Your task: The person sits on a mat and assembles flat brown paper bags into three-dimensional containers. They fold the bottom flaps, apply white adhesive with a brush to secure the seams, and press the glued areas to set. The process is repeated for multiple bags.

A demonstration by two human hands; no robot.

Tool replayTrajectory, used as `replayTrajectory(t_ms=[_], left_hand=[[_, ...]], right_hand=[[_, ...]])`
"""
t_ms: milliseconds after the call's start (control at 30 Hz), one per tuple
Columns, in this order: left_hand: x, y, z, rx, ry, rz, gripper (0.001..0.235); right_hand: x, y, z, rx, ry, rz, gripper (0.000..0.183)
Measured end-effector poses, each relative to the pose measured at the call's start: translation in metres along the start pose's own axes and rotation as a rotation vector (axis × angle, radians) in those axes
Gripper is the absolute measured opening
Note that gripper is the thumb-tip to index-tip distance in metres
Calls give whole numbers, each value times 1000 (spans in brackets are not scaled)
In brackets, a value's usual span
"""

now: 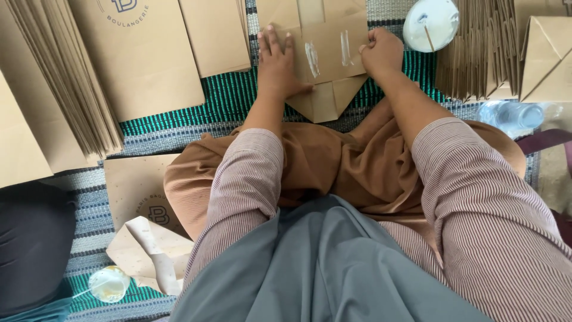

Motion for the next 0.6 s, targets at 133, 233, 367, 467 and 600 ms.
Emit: replayTrajectory(t_ms=[133, 233, 367, 467, 600], left_hand=[[-5, 1, 1, 56, 41, 3, 139], [-5, -2, -2, 64, 36, -15, 138], [-6, 0, 0, 60, 22, -19, 135], [-6, 3, 6, 46, 25, -18, 135], [-7, -1, -1, 74, -3, -22, 132]], right_hand=[[-4, 2, -1, -32, 12, -23, 14], [3, -1, -5, -53, 30, -26, 23], [9, -3, -7, -42, 31, -18, 29], [7, -3, -7, -46, 24, -43, 29], [14, -7, -9, -28, 22, -70, 28]])
Point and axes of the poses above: each hand's wrist, its own y-axis towards the middle knuckle, its own z-axis out of the palm, x = y × z, the point moved 7 cm from there along y, towards the middle knuckle, and after that the axes turned 14 degrees about y, right-handed, at the moved point
